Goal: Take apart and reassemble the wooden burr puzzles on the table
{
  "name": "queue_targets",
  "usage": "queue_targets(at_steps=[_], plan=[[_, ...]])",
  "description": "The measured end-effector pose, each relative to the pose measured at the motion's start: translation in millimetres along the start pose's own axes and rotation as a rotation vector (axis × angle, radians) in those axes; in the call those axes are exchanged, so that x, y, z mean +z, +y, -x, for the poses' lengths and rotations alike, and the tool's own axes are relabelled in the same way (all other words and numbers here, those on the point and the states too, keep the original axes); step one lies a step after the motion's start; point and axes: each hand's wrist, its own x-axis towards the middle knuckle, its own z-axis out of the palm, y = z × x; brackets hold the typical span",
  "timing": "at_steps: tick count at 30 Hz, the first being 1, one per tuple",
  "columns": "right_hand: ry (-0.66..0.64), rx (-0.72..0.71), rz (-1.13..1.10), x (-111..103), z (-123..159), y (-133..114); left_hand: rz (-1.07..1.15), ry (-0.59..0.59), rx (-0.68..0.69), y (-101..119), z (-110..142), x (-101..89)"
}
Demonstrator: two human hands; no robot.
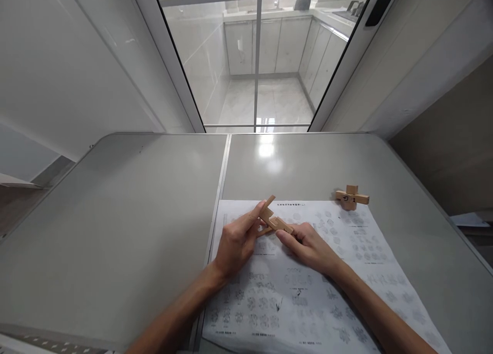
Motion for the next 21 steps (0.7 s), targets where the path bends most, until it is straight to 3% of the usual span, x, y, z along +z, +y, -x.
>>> queue_targets(at_steps=[7, 15, 21], plan=[[0.035, -0.003, 0.004, 3.9, -1.1, -1.6, -0.004, 0.020, -0.064, 0.2, 3.5, 4.3], [-0.043, -0.029, -0.026, -2.0, -0.2, -0.9, 0.075, -0.016, 0.049, -2.3, -1.3, 3.7], [0.001, -0.013, -0.005, 2.0, -0.8, 1.6, 0.018, 0.016, 0.004, -3.5, 3.2, 7.4]])
